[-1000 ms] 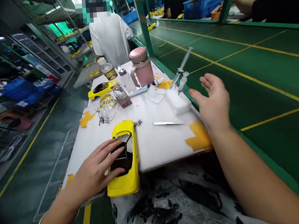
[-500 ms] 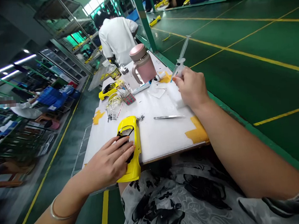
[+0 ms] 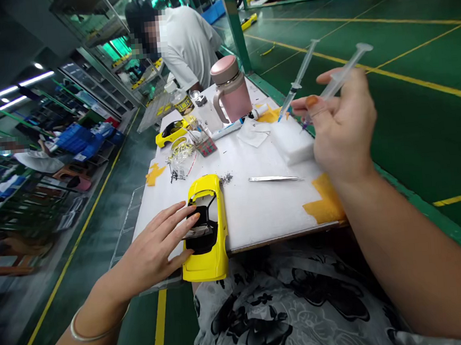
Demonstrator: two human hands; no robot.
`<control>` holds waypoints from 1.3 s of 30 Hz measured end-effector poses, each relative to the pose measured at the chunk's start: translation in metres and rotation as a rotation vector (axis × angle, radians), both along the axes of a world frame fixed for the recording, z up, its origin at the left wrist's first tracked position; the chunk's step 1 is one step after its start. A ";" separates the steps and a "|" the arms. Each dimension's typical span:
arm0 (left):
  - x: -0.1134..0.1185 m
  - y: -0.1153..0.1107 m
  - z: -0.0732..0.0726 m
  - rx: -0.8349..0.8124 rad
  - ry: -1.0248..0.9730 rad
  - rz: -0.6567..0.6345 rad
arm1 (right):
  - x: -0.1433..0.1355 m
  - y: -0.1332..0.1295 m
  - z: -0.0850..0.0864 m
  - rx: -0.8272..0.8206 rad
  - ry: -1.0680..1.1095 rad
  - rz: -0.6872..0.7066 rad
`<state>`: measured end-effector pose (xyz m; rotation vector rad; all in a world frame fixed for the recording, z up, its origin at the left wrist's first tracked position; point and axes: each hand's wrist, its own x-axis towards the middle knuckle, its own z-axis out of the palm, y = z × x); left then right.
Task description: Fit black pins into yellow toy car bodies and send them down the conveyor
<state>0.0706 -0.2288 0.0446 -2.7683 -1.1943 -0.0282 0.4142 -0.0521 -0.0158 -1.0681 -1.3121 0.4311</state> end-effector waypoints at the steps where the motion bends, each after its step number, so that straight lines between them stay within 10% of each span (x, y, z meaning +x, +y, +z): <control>1: 0.000 0.001 -0.001 -0.006 0.007 -0.014 | -0.004 -0.009 0.004 0.006 0.073 0.055; 18: 0.011 0.023 -0.055 0.216 -0.515 -0.249 | -0.061 -0.077 0.027 -0.214 0.533 0.562; 27: -0.005 -0.020 -0.106 -0.081 -0.983 0.547 | -0.046 -0.081 0.015 -0.163 0.576 0.464; 34: 0.036 -0.026 -0.118 -0.022 -1.067 0.601 | -0.049 -0.070 0.019 -0.140 0.701 0.286; 39: 0.056 -0.024 -0.117 0.052 -1.083 0.603 | -0.061 -0.087 0.023 -0.113 0.728 0.420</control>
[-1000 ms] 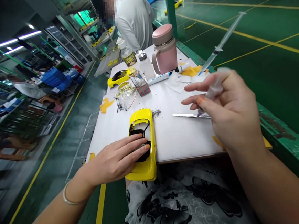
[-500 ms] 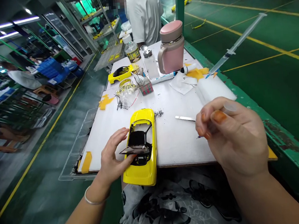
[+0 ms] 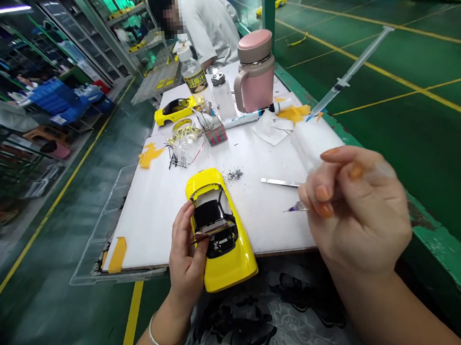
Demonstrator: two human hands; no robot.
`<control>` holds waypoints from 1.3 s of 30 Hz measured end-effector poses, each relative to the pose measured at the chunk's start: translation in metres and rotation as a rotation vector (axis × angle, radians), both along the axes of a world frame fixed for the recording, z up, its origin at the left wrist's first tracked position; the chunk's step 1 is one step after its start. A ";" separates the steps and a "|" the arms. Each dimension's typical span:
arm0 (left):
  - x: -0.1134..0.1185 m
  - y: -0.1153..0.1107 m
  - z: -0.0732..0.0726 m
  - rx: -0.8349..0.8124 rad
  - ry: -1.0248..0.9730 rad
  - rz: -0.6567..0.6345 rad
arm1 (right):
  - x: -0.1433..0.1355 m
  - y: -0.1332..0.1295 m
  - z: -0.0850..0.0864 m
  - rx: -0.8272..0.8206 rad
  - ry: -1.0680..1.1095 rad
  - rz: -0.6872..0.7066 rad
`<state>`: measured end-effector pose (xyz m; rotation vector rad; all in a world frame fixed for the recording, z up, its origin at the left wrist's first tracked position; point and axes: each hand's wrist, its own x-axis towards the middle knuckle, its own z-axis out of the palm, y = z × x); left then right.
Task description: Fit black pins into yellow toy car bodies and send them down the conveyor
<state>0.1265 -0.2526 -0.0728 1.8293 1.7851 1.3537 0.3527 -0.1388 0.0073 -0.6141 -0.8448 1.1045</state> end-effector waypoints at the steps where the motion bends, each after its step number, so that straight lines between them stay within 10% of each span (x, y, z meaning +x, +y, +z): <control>1: -0.001 -0.001 0.002 -0.010 0.008 0.005 | -0.001 -0.004 0.000 0.008 0.016 0.063; 12: -0.031 0.012 0.053 0.036 0.372 -0.255 | -0.018 -0.033 0.001 -0.080 0.101 0.565; 16: -0.043 0.013 0.037 -0.017 -0.041 -0.275 | -0.038 -0.048 0.001 -0.055 0.136 0.670; 21: -0.065 0.030 0.013 0.020 -0.478 0.021 | -0.060 -0.066 -0.004 -0.022 0.101 0.706; 31: -0.112 0.114 0.030 -0.059 -0.437 0.117 | -0.072 -0.081 -0.018 0.035 0.109 0.683; 39: -0.114 0.105 0.016 -0.018 -0.431 0.185 | -0.075 -0.081 -0.022 0.015 0.125 0.690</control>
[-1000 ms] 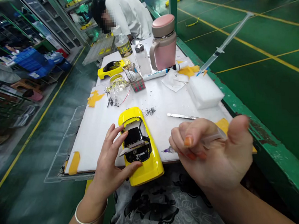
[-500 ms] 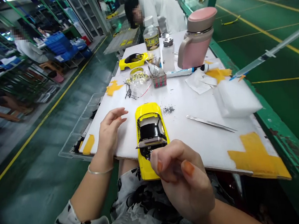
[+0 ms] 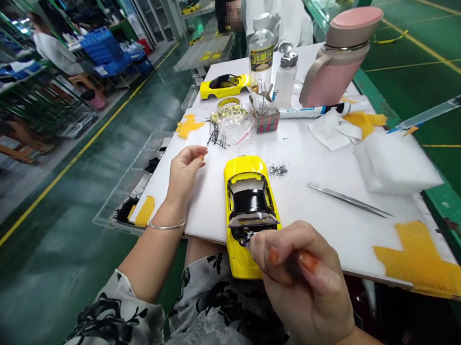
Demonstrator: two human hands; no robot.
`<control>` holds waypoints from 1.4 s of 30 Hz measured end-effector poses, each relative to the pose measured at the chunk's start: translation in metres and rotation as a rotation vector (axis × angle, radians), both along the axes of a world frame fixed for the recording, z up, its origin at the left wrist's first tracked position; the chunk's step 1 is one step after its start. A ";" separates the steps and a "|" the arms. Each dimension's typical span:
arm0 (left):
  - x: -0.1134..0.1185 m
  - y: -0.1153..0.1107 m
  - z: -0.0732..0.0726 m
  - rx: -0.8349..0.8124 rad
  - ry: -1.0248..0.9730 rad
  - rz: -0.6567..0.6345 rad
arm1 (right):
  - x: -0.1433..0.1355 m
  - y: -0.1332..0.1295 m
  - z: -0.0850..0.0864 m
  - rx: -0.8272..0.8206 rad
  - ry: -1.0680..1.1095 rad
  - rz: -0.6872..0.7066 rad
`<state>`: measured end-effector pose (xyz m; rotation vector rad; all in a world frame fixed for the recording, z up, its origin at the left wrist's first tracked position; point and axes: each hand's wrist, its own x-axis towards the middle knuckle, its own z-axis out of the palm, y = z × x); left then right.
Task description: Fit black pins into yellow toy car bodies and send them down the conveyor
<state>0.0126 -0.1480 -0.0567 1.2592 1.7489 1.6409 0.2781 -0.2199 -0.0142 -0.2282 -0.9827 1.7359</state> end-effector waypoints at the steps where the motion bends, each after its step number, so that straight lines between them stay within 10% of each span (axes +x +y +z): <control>1: 0.001 -0.002 0.001 -0.001 0.011 0.001 | -0.001 0.001 0.000 0.006 0.000 -0.002; 32: 0.002 -0.002 0.001 0.014 0.162 0.013 | 0.006 0.009 0.001 -0.009 -0.080 -0.012; 42: 0.001 -0.003 0.000 0.021 0.113 0.015 | 0.030 0.038 0.019 -0.134 -0.139 -0.214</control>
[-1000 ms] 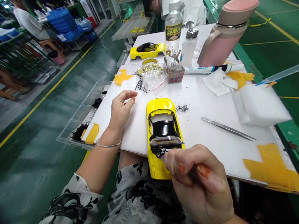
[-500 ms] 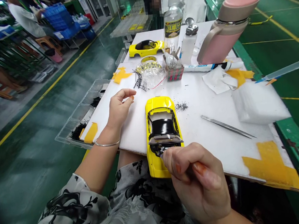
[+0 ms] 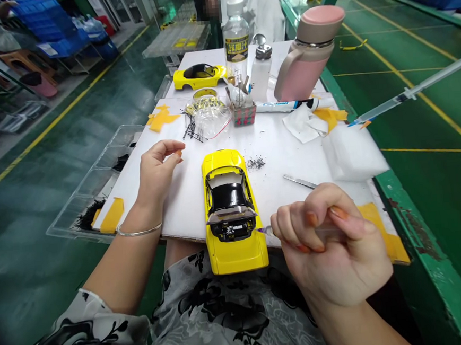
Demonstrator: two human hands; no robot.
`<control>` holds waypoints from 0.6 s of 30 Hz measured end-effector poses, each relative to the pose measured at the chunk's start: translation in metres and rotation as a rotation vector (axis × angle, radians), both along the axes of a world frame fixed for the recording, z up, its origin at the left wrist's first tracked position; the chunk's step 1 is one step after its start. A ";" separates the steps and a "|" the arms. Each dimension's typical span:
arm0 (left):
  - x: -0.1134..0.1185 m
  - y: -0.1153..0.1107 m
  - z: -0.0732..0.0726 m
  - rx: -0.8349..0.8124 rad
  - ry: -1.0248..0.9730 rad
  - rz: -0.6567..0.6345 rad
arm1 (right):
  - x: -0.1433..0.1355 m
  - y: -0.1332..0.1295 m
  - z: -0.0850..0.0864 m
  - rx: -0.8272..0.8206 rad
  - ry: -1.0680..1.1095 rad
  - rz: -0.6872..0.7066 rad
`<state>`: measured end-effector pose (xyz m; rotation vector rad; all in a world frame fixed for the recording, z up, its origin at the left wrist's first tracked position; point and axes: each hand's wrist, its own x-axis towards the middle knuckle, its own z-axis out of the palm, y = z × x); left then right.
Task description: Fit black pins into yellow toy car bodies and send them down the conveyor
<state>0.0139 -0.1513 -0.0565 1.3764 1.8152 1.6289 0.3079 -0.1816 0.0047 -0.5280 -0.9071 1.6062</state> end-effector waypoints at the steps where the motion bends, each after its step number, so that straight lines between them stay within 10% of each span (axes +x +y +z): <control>1: 0.000 0.000 0.000 0.005 -0.002 0.000 | 0.000 0.000 0.000 -0.005 0.000 0.001; 18: -0.003 -0.001 -0.001 0.014 -0.044 0.010 | -0.003 0.006 -0.005 0.002 0.003 0.118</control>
